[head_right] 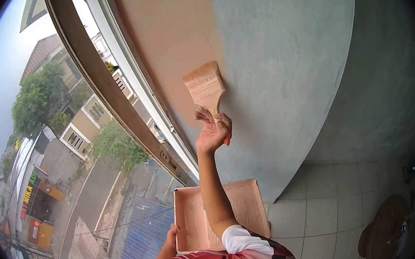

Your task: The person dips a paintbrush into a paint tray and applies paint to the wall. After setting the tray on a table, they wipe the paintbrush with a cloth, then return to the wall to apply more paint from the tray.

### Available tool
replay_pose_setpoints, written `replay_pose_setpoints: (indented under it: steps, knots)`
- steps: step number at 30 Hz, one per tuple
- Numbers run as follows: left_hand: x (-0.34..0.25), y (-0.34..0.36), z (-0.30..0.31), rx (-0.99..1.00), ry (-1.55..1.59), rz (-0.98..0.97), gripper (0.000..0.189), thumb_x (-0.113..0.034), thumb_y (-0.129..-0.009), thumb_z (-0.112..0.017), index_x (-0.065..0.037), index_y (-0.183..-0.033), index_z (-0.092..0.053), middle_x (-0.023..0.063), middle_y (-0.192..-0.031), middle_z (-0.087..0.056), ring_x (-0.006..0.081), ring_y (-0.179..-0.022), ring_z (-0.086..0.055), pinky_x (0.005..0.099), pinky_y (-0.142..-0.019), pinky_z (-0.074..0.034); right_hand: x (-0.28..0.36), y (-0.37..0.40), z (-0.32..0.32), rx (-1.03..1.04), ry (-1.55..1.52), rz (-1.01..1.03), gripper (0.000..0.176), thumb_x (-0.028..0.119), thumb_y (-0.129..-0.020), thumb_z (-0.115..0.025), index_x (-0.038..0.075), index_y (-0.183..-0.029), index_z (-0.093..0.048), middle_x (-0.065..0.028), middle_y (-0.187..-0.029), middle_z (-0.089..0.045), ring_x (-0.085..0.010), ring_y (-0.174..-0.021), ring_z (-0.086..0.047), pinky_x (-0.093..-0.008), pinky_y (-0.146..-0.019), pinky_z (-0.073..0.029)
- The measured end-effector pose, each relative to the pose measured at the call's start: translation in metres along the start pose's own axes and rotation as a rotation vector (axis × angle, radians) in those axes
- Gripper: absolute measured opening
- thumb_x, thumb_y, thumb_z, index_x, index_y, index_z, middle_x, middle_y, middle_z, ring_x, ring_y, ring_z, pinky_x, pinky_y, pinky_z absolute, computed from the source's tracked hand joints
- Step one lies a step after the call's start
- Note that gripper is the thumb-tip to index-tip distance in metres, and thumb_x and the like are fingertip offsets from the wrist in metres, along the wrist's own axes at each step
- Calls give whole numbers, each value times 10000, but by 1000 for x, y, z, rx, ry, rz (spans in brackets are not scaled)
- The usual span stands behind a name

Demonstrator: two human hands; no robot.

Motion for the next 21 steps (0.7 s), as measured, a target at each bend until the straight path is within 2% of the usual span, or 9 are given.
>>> replay_pose_setpoints:
  steps: [1, 3, 6, 8, 9, 12, 16, 19, 21]
  knots:
    - [9, -10, 5, 39, 23, -39, 418, -251, -708, -568, -21, -1053, -623, 135, -894, -639, 293, -803, -650, 423, -745, -561, 4, 18, 15, -81, 74, 19, 242, 246, -926, -455, 73, -1076, -535, -297, -916, -718, -387, -754, -726, -423, -675, -604]
    - [46, -56, 42, 26, 40, 9, 436, -244, -705, -570, -18, -1074, -621, 137, -899, -640, 297, -804, -651, 421, -749, -565, 4, 53, 39, -203, 163, 29, 235, 204, -941, -436, 33, -1087, -502, -307, -924, -709, -380, -748, -718, -428, -688, -599]
    - [37, -38, 20, 16, 68, 100, 503, -226, -700, -572, -24, -1160, -598, 137, -951, -640, 297, -850, -652, 424, -752, -569, 25, 91, 42, -123, 352, -92, 233, 195, -954, -428, 32, -1105, -497, -304, -915, -701, -360, -741, -706, -425, -695, -590]
    - [32, -43, 7, 199, 61, 86, 698, -160, -686, -564, -85, -1373, -463, 113, -1099, -563, 263, -975, -608, 387, -837, -555, 50, 100, 32, -72, 397, -203, 246, 204, -962, -429, 26, -1121, -491, -291, -908, -697, -344, -736, -697, -418, -696, -583]
    - [34, -49, 4, 207, 46, 100, 716, -163, -686, -567, -80, -1387, -450, 115, -1115, -559, 262, -985, -609, 395, -835, -559, 62, 100, 27, -34, 429, -245, 253, 208, -965, -431, 24, -1129, -489, -293, -922, -695, -345, -753, -700, -417, -691, -582]
    - [36, -48, -11, 205, 104, 199, 647, -170, -692, -572, -78, -1327, -493, 109, -1053, -571, 258, -932, -608, 396, -795, -555, 99, 83, 0, 97, 530, -275, 306, 284, -986, -412, 25, -1125, -495, -290, -915, -694, -340, -744, -689, -429, -684, -575]
    - [66, -73, -8, 252, 159, 263, 530, -186, -698, -580, -84, -1217, -542, 100, -964, -576, 259, -861, -598, 393, -743, -541, 140, 36, -52, 297, 530, -185, 372, 358, -1017, -390, 26, -1131, -511, -277, -874, -695, -324, -688, -666, -419, -650, -561]
    - [60, -64, -18, 213, 194, 320, 432, -207, -700, -587, -96, -1116, -557, 95, -911, -572, 269, -812, -585, 397, -733, -536, 162, 9, -81, 335, 604, -184, 362, 350, -1015, -403, 32, -1169, -479, -277, -865, -697, -316, -676, -670, -410, -636, -561]
    - [64, -68, -19, 223, 217, 299, 421, -208, -699, -588, -96, -1103, -560, 98, -913, -572, 274, -804, -586, 405, -747, -541, 172, -2, -92, 398, 683, -168, 321, 257, -1032, -443, -10, -1207, -401, -281, -860, -698, -322, -690, -693, -425, -668, -582]
Point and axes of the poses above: each hand's wrist, its own y-axis away from the middle knuckle, its own z-axis out of the back of the hand, x = y × z, the point moved 5 cm from there along -y, towards the middle knuckle
